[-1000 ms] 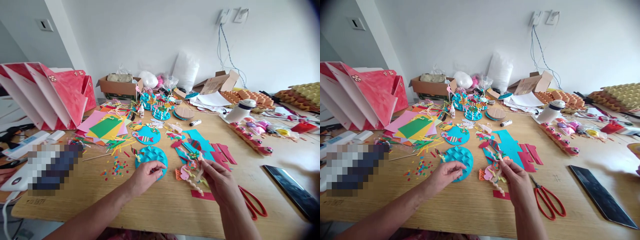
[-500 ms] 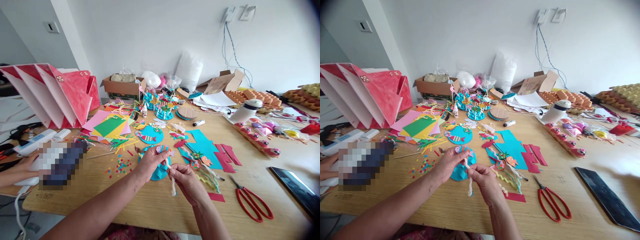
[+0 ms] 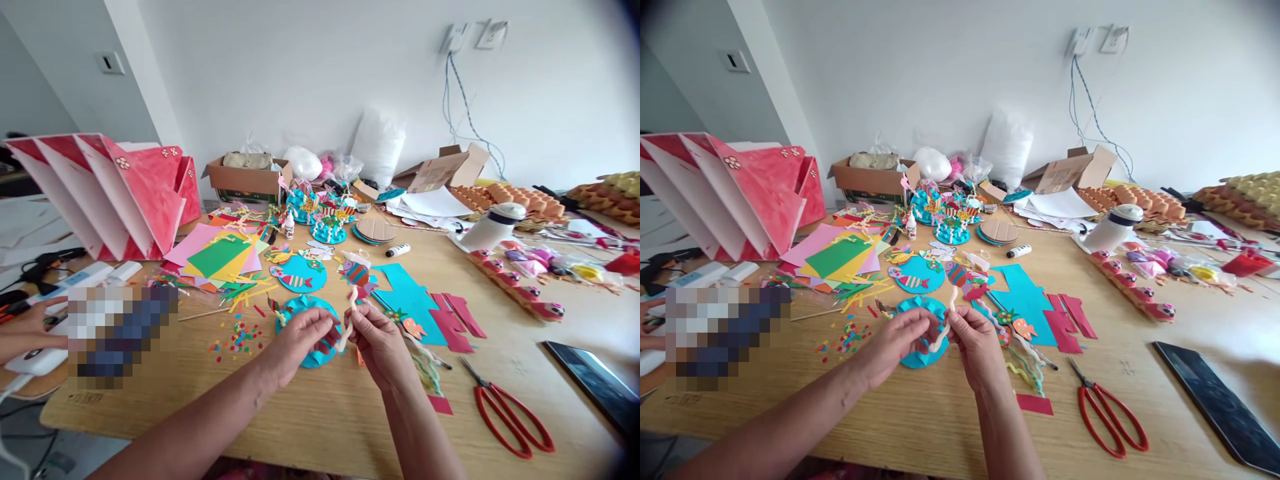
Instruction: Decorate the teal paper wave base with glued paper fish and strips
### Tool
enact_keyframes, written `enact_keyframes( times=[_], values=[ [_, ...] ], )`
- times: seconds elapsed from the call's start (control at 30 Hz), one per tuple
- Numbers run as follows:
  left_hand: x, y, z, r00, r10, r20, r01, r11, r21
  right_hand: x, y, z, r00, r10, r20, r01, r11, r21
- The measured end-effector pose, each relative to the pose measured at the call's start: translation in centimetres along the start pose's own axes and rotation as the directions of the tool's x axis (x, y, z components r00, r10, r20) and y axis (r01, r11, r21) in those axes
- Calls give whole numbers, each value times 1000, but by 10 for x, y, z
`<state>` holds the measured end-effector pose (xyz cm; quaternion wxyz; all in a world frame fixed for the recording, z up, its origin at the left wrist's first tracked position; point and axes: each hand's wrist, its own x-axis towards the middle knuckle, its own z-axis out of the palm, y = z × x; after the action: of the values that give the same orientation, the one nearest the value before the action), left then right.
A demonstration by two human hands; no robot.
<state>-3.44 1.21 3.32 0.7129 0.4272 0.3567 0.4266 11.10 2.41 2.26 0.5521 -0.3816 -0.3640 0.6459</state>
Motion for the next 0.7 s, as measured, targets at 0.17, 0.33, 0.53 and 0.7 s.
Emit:
enact_keyframes(
  times=[0.17, 0.33, 0.53, 0.7],
  values=[
    [-14, -14, 6, 999, 19, 33, -14, 989, -144, 4, -4, 5, 1000, -28, 9, 28, 999, 25],
    [-13, -15, 6, 992, 115, -49, -122, 977, -176, 3, -2, 9, 997, -53, 55, 51, 998, 33],
    [-12, -9, 3, 984, 140, -108, -151, 984, -98, 1, -2, 11, 992, -3, 123, 7, 1000, -29],
    [-10, -11, 1, 980, 148, -136, -157, 986, -56, 2, -3, 14, 996, 13, 84, 0, 989, -147]
  ],
)
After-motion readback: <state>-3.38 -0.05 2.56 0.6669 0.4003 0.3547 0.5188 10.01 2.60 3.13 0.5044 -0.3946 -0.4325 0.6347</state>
